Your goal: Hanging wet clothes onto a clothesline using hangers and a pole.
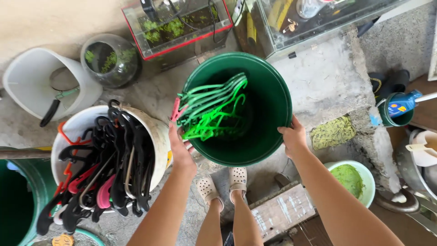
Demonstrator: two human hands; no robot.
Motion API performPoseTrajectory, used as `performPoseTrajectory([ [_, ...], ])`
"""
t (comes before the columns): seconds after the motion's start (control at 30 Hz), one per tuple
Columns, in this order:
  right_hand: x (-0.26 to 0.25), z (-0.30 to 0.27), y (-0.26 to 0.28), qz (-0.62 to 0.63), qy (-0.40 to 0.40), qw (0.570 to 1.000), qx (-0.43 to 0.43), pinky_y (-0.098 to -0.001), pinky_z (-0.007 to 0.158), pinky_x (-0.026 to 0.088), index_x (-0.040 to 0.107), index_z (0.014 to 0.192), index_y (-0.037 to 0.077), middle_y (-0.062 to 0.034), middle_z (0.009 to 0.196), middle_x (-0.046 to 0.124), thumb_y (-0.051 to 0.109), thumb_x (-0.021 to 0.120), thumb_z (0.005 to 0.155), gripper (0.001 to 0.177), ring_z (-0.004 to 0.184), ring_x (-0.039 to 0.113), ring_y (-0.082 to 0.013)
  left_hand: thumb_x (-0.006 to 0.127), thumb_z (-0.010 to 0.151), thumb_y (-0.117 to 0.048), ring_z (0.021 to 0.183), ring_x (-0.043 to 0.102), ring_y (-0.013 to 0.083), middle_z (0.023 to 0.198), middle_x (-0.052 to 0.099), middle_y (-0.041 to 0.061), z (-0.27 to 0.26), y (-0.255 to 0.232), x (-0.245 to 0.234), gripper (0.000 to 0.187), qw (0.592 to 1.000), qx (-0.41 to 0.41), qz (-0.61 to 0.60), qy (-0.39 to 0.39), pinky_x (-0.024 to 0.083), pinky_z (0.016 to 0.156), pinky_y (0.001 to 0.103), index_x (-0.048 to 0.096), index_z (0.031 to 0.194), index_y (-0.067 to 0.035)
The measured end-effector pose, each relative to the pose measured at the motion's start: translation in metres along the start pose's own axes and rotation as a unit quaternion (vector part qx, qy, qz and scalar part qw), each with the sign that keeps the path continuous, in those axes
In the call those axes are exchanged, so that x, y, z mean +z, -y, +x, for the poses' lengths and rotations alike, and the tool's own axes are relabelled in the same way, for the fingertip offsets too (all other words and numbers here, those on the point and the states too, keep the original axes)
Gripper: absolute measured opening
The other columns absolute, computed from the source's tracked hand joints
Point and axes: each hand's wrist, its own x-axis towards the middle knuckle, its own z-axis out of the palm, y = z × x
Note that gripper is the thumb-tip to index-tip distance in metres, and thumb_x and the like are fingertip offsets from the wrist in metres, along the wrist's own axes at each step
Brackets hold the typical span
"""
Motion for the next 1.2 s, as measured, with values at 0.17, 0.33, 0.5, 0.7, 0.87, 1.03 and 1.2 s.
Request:
performPoseTrajectory([
  [0.17,0.008,0.009,-0.006,0.038,0.035,0.998,-0.026,-0.0268,0.053,0.045,0.052,0.151,0.013,-0.0042,0.113,0.069,-0.015,0.053,0.085,0.072,0.08,0.064,-0.0119,0.032,0.087,-0.08,0.109,0.053,0.0212,0.131,0.063,0.005,0.018,-0.007,-0.018,0.097,0.999,0.008,-0.027,0.017,0.037,0.1,0.039,0.056,0.145,-0.006],
  [0.33,0.052,0.017,-0.006,0.06,0.053,0.997,-0.021,-0.0263,0.048,0.04,0.048,0.153,0.016,-0.003,0.111,0.068,-0.014,0.053,0.086,0.073,0.074,0.062,-0.0099,0.034,0.085,-0.079,0.113,0.045,0.0216,0.141,0.058,0.001,0.042,-0.03,-0.033,0.097,0.999,0.038,-0.029,0.022,0.032,0.103,0.041,0.054,0.149,-0.01],
  [0.5,0.096,0.022,-0.008,-0.03,0.019,0.999,-0.011,-0.0237,0.068,0.049,0.043,0.156,0.029,0.0009,0.136,0.065,-0.007,0.056,0.09,0.077,0.112,0.068,-0.0111,0.033,0.086,-0.075,0.153,0.02,0.0211,0.168,0.03,0.0,0.048,-0.056,-0.05,0.097,0.996,0.001,-0.054,0.066,0.007,0.121,0.045,0.028,0.16,-0.013],
  [0.7,0.124,-0.02,0.022,-0.127,-0.053,0.99,0.038,-0.0532,0.116,0.029,0.026,0.156,0.023,-0.0075,0.158,0.039,0.022,0.065,0.096,0.071,0.144,0.037,-0.0291,0.044,0.093,-0.064,0.156,0.02,0.024,0.169,0.026,0.008,0.037,-0.04,-0.067,0.089,0.991,0.079,-0.071,0.085,0.013,0.124,0.041,0.026,0.159,-0.007],
  [0.87,0.164,-0.044,-0.021,-0.368,-0.179,0.803,-0.433,-0.0627,0.117,0.022,0.035,0.151,0.0,-0.03,0.159,0.028,0.02,0.078,0.091,0.077,0.15,0.024,-0.0468,0.044,0.096,-0.061,0.153,0.029,0.0259,0.164,0.038,0.013,0.034,-0.076,-0.104,0.083,0.985,0.098,-0.118,0.078,0.016,0.124,0.04,0.038,0.155,-0.002],
  [1.03,0.242,-0.106,-0.05,-0.306,0.168,0.832,-0.431,-0.0351,0.093,0.058,0.068,0.115,0.01,-0.0076,0.124,0.074,0.019,0.064,0.101,0.017,0.108,0.069,-0.0215,0.05,0.095,-0.058,0.142,0.051,0.0312,0.146,0.06,0.017,0.018,-0.122,-0.157,0.074,0.976,0.194,-0.099,0.014,0.033,0.119,0.043,0.054,0.143,-0.001],
  [1.2,0.307,-0.14,-0.073,-0.39,0.275,0.837,-0.267,-0.0346,0.085,0.061,0.063,0.132,0.01,-0.0145,0.129,0.07,0.023,0.07,0.095,0.039,0.112,0.071,-0.0246,0.053,0.091,-0.063,0.132,0.053,0.0258,0.142,0.063,0.013,0.026,-0.095,-0.21,0.076,0.983,0.147,-0.064,-0.088,0.037,0.113,0.043,0.06,0.137,-0.003],
])
